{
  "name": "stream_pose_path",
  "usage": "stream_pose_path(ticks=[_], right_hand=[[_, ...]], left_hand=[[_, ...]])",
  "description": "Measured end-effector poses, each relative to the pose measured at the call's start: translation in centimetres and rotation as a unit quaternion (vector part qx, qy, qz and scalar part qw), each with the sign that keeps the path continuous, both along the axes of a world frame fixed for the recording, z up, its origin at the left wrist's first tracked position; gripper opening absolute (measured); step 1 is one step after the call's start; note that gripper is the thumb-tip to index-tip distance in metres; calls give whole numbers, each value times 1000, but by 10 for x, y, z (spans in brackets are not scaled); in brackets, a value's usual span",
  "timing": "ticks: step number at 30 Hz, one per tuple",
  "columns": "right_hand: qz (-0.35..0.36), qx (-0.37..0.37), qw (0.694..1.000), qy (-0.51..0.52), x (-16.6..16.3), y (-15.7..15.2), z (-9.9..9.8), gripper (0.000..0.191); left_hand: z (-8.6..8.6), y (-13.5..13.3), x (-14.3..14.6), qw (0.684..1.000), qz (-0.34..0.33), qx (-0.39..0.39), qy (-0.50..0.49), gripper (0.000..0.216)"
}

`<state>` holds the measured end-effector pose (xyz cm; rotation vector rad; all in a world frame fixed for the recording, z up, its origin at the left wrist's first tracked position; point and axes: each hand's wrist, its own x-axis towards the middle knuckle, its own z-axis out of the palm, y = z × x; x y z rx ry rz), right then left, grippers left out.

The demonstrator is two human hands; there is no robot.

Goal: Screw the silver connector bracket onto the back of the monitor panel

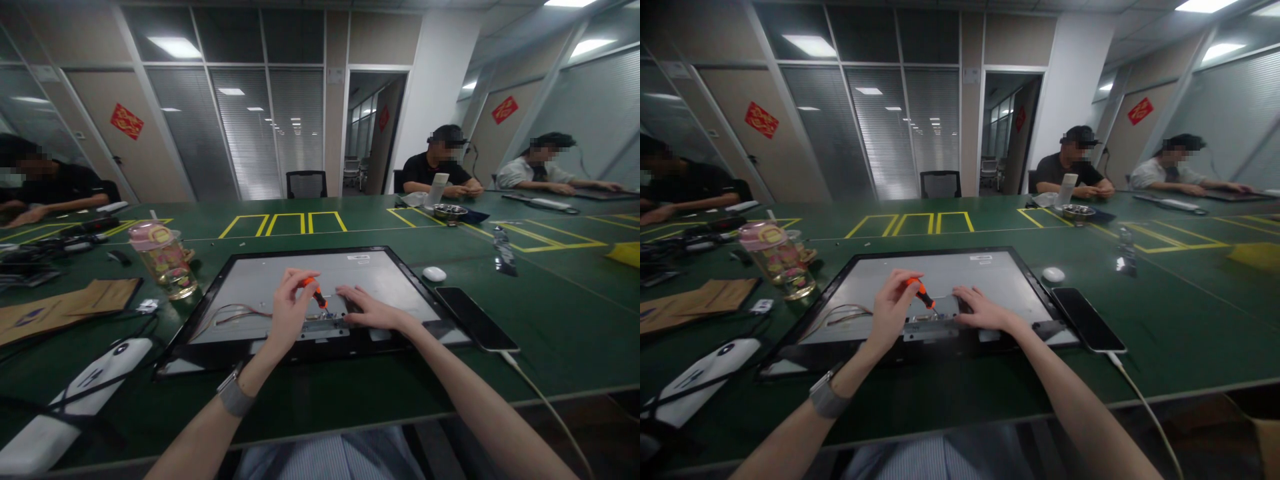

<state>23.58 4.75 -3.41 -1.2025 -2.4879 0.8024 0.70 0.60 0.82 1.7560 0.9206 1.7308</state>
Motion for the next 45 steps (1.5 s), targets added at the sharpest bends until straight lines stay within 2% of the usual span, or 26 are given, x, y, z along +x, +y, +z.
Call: stream_pose_path(ticks=[3, 9, 14, 17, 22, 25, 30, 34, 40, 45], right_hand=[[2, -3, 1000, 9, 0, 1, -1, 71], [6, 3, 1000, -2, 1, 2, -3, 71], [0, 1, 1000, -8, 0, 1, -1, 72], [1, 1, 1000, -9, 0, 0, 0, 71], [4, 0, 1000, 0, -1, -1, 3, 70], [3, -1, 1000, -3, 0, -1, 2, 70], [12, 1, 1000, 12, 2, 1, -1, 69], [8, 5, 1000, 2, 1, 0, 1, 69], [7, -1, 1000, -3, 1, 0, 2, 71], [6, 1, 1000, 8, 2, 0, 0, 71]], left_hand=[[0, -1, 1, 1000, 0, -22, -9, 25], [0, -4, 2, 997, -48, -49, -23, 28], [1, 0, 1, 1000, -4, -4, -20, 18], [1, 1, 0, 1000, 16, -8, -23, 17], [3, -2, 0, 998, -32, -42, -32, 29], [2, -2, 2, 997, -47, -45, -38, 29], [1, 1, 1, 999, -13, -21, -27, 23], [-1, 1, 1, 999, 4, -35, -22, 26], [-2, -2, 3, 996, -54, -56, -53, 31], [0, -1, 4, 999, 9, -12, -41, 23]])
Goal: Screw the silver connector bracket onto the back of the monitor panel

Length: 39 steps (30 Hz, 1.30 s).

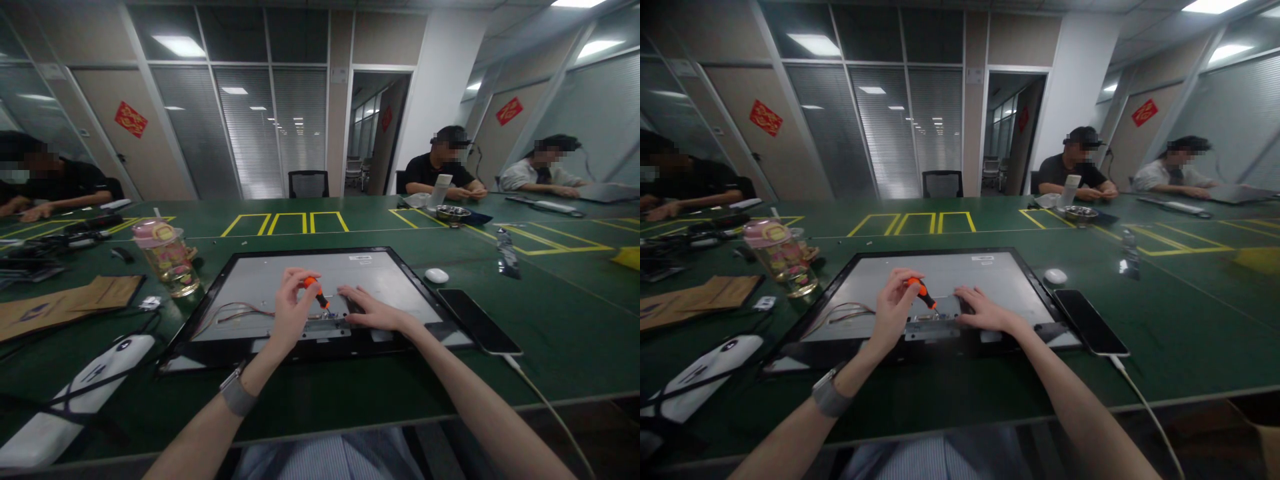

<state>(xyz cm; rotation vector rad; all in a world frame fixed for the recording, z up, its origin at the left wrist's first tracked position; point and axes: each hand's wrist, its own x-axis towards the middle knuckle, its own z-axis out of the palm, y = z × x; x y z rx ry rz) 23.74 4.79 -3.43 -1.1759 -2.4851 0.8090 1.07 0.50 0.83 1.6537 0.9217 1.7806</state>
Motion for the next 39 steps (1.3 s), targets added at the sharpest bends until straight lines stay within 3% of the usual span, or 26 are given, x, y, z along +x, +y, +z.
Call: stream_pose_path(ticks=[4, 11, 15, 21, 31, 39], right_hand=[[3, 4, 1000, -3, 0, 0, 1, 70], [3, 9, 1000, -15, -1, 1, -1, 69], [-3, 8, 1000, -16, -1, 1, -1, 71], [-4, 5, 1000, -20, -3, -1, 2, 71], [-1, 6, 1000, -18, -1, 1, -1, 70], [-6, 2, 1000, -14, -2, 1, 0, 72]], left_hand=[[0, 0, -1, 1000, 26, -8, 2, 21], [-3, -3, -1, 999, -34, -24, 2, 29], [-3, -1, -1, 1000, -5, 12, 10, 21], [-1, 1, -2, 1000, 20, 3, 15, 20], [-6, -1, -2, 995, -96, -32, -6, 35], [0, 2, -3, 999, -32, 12, 14, 15]])
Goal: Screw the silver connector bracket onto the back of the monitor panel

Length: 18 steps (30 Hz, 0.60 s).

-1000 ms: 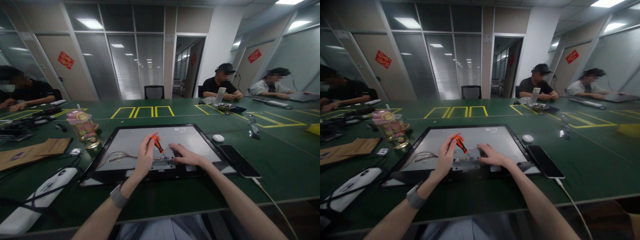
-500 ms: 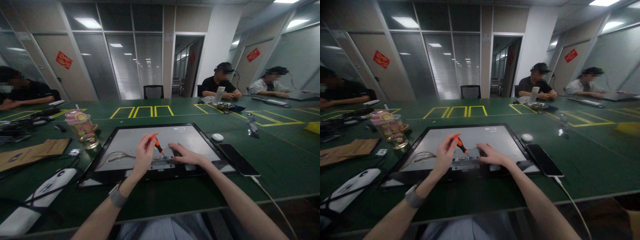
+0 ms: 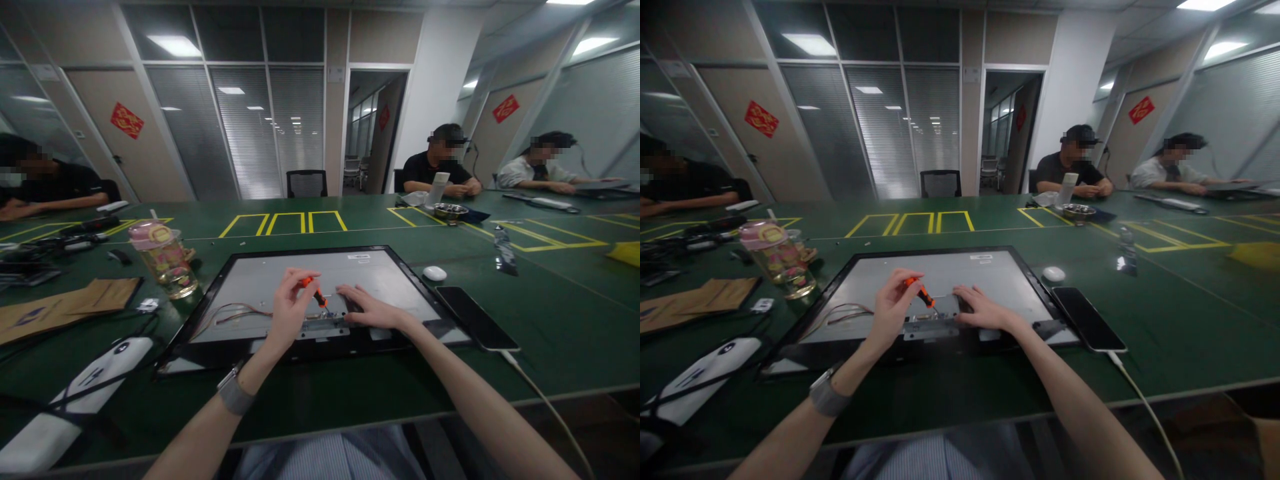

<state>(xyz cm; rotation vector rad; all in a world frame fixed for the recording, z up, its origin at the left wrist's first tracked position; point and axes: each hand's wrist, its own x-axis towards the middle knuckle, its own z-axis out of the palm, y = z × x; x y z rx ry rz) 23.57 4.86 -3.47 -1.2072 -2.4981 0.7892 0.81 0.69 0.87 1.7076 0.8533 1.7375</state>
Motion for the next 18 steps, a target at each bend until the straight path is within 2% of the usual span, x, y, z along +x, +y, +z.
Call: stream_pose_path(ticks=[5, 10, 15, 18], right_hand=[[6, -2, 1000, 3, 0, -1, 2, 72], [7, -1, 1000, 14, 2, 1, -2, 70], [5, 1, 1000, 10, 2, 1, -4, 70], [4, 3, 1000, 1, 1, 0, -2, 70]], left_hand=[[-2, 1, -1, 1000, -18, -13, -19, 29], [1, -4, -1, 998, -55, -34, -8, 29], [1, -3, 0, 1000, -14, 11, 8, 16], [1, -2, 0, 1000, -4, 11, 8, 18]])
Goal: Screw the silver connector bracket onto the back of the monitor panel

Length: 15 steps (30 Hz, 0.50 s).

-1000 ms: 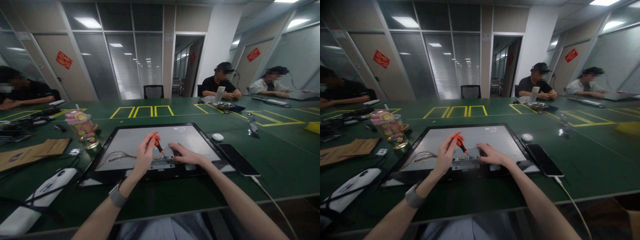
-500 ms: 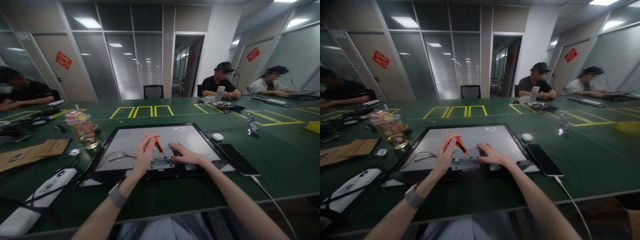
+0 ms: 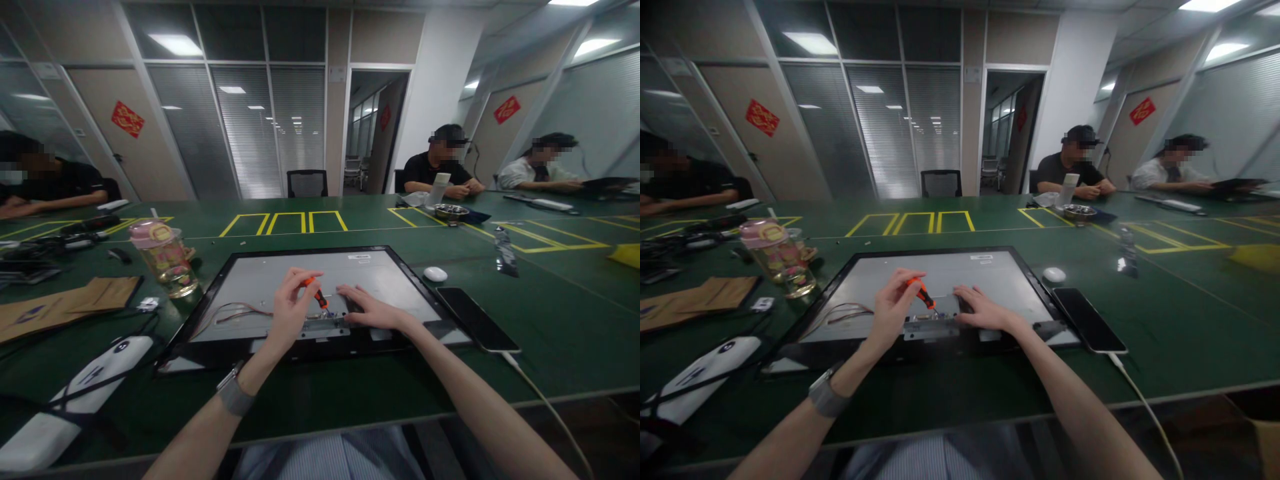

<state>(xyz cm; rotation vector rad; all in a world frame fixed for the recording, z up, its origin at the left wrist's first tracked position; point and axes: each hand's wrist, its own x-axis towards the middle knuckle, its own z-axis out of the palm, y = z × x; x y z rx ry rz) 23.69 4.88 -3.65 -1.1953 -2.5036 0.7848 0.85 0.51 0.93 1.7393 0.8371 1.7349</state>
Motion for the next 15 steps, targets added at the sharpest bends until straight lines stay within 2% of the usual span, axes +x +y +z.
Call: stream_pose_path(ticks=[4, 9, 15], right_hand=[[-3, -5, 1000, 1, -1, -1, 3, 71], [-6, -8, 1000, 2, -1, -1, 3, 72], [-3, -5, 1000, 3, 0, -2, 3, 72]], left_hand=[[1, -3, 0, 1000, -12, -6, -3, 29], [3, -6, -1, 999, -27, -11, 21, 30], [0, -3, -2, 999, 37, 22, 31, 19]])
